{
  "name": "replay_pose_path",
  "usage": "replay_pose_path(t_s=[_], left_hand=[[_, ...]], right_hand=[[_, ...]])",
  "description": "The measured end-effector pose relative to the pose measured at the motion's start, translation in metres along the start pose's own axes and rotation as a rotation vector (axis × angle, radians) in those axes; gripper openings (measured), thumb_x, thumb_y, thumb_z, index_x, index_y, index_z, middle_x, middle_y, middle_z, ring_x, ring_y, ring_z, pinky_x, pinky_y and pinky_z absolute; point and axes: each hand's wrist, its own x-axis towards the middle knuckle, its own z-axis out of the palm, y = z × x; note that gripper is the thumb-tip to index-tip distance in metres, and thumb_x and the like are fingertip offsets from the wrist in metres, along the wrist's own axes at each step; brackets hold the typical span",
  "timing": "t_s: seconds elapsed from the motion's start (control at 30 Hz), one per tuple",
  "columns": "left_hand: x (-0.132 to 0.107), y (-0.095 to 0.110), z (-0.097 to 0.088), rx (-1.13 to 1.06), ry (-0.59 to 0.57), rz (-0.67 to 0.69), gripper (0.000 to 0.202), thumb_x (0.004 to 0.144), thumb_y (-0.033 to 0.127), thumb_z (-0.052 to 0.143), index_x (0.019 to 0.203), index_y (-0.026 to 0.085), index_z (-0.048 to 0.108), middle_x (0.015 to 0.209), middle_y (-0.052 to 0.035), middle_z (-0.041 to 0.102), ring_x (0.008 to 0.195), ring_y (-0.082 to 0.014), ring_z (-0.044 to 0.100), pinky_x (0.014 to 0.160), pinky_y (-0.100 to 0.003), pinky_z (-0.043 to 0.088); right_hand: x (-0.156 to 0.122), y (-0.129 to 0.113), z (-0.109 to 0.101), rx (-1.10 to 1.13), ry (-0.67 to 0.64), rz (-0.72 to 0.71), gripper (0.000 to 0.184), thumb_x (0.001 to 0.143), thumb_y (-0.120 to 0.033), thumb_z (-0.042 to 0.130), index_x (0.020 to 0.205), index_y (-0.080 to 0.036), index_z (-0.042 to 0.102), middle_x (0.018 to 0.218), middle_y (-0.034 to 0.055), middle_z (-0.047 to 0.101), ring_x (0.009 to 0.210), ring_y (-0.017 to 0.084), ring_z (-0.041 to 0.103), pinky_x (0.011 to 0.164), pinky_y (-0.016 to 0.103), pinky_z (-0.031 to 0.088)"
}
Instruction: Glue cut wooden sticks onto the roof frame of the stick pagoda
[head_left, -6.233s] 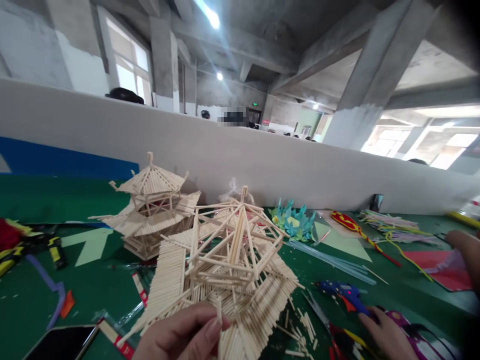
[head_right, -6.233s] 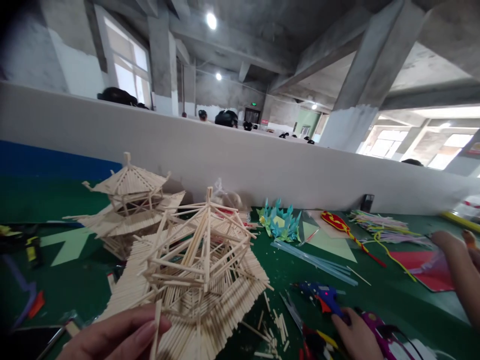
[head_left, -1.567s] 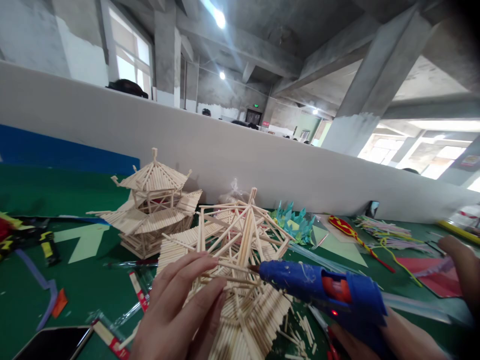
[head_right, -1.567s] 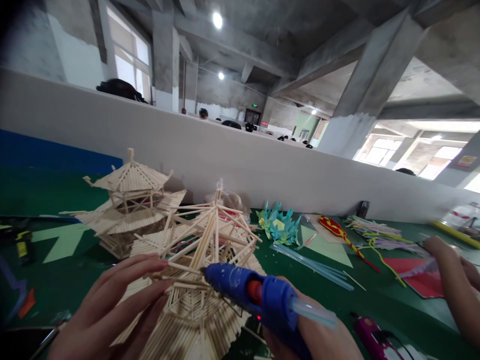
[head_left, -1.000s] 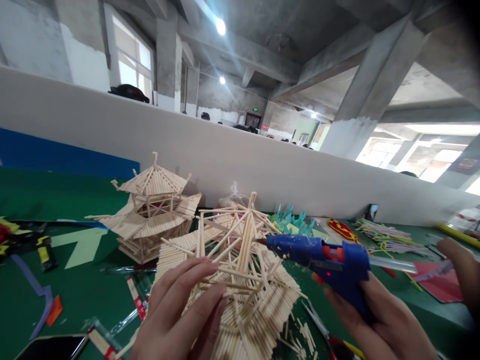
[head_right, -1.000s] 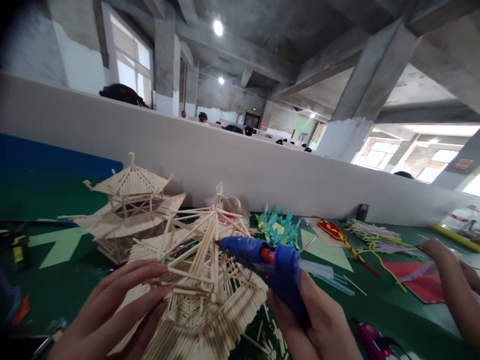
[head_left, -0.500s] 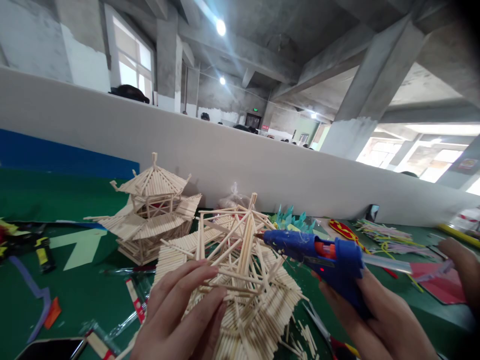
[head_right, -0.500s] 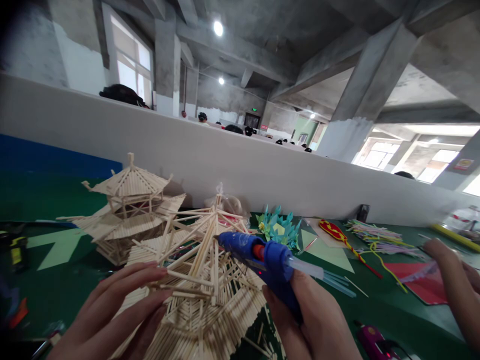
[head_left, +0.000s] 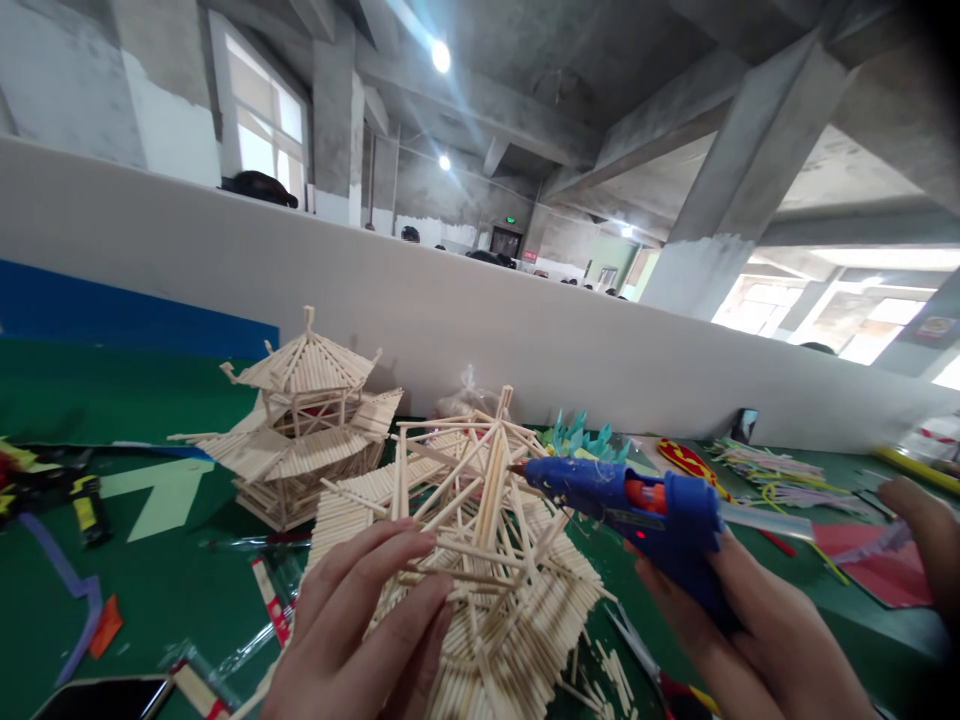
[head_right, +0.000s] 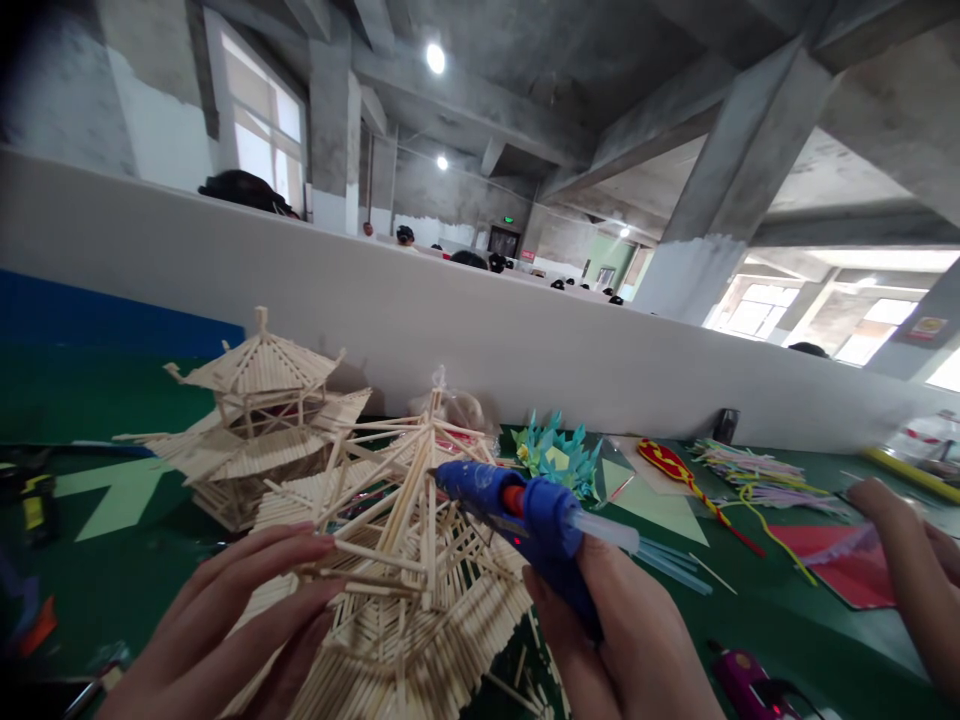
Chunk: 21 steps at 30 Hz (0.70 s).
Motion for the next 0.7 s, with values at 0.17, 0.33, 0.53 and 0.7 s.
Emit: replay_pose_path(t_s=[0.17,0.33,0.53,0.7], left_hand=[[-0.001,0.0,0.0,0.0,-0.008,0.008,0.023,0.074,-0.002,0.049,0.091,0.012,0.056,0.109,-0.0102,0.049,0.107,-0.0272,0.044,0.082,-0.042,0.041],[-0.001,-0.001,-0.001,0.0,-0.016,0.011,0.023,0.074,-0.002,0.049,0.091,0.012,0.055,0.11,-0.0104,0.048,0.108,-0.0272,0.043,0.082,-0.041,0.041],[0.0,0.0,0.0,0.011,-0.002,0.017,0.023,0.073,-0.003,0.051,0.09,0.011,0.056,0.108,-0.01,0.049,0.107,-0.0267,0.043,0.083,-0.04,0.04],[0.0,0.001,-0.001,-0.004,-0.008,-0.004,0.024,0.075,-0.001,0.049,0.092,0.013,0.055,0.108,-0.0092,0.049,0.108,-0.0262,0.043,0.084,-0.039,0.04]], right_hand=[[0.003,-0.002,-0.001,0.029,0.0,0.013,0.012,0.079,-0.024,0.049,0.09,-0.021,0.048,0.058,-0.0022,0.058,0.045,0.011,0.052,0.041,0.015,0.047],[0.003,-0.002,0.001,0.009,-0.015,0.022,0.011,0.079,-0.024,0.049,0.089,-0.022,0.047,0.056,-0.003,0.057,0.044,0.01,0.051,0.041,0.014,0.046],[-0.001,0.003,0.003,0.123,-0.008,0.045,0.008,0.08,-0.022,0.046,0.087,-0.02,0.048,0.064,0.0001,0.061,0.054,0.013,0.059,0.049,0.016,0.049],[0.001,0.004,0.013,0.266,0.049,0.188,0.015,0.079,-0.025,0.049,0.093,-0.019,0.051,0.071,0.0009,0.06,0.059,0.013,0.057,0.054,0.018,0.048]])
